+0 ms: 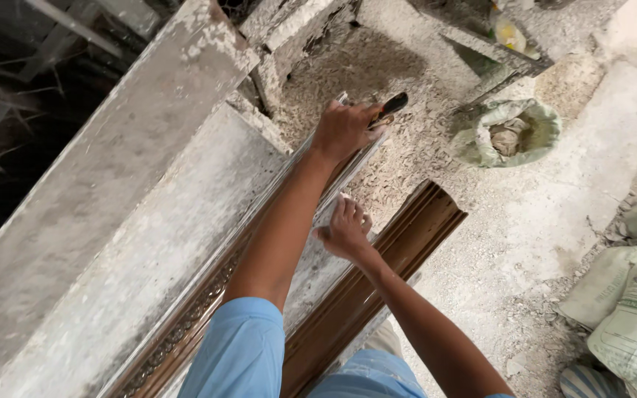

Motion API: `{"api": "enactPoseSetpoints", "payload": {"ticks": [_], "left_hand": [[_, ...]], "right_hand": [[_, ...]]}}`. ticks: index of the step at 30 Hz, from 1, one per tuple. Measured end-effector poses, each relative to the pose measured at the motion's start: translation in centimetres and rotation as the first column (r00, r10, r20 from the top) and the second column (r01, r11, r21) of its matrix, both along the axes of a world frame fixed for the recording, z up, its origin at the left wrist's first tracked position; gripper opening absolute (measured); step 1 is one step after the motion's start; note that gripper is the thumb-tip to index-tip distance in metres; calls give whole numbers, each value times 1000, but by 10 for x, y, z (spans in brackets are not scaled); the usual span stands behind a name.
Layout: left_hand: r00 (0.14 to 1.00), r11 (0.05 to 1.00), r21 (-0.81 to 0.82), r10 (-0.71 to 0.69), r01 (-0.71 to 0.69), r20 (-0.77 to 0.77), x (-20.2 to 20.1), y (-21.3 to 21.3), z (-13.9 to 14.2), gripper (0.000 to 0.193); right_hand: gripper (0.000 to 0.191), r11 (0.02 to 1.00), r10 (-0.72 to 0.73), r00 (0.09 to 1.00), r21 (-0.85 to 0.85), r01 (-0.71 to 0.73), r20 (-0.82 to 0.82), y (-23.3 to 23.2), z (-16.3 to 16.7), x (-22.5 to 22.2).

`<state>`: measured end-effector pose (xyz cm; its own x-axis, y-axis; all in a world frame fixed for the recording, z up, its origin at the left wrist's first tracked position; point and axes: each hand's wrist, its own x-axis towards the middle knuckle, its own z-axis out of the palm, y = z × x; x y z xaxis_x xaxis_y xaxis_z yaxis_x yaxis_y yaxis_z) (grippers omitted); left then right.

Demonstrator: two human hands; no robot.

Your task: The person cleans ornate decorative moldings by first scraping off dried residue with a small tool, then wiping the surface with a sponge, and finally brushing the details with a paintbrush. The person handles several long molding pieces one at a time, flipping them over to clean both sides.

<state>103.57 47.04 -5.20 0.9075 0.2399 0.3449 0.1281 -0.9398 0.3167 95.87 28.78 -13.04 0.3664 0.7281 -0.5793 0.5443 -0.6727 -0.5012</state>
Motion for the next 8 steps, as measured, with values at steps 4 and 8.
{"api": "enactPoseSetpoints", "payload": {"ticks": [4, 8], "left_hand": [[997, 998, -48, 45, -42, 68, 31, 0, -7, 44], [985, 983, -154, 122, -103, 120, 57, 12, -9, 49]], "right_hand": [[100, 1000, -16, 999, -14, 17, 32, -5, 0, -3], [101, 998, 42, 998, -38, -40, 49, 1, -5, 2]]}}
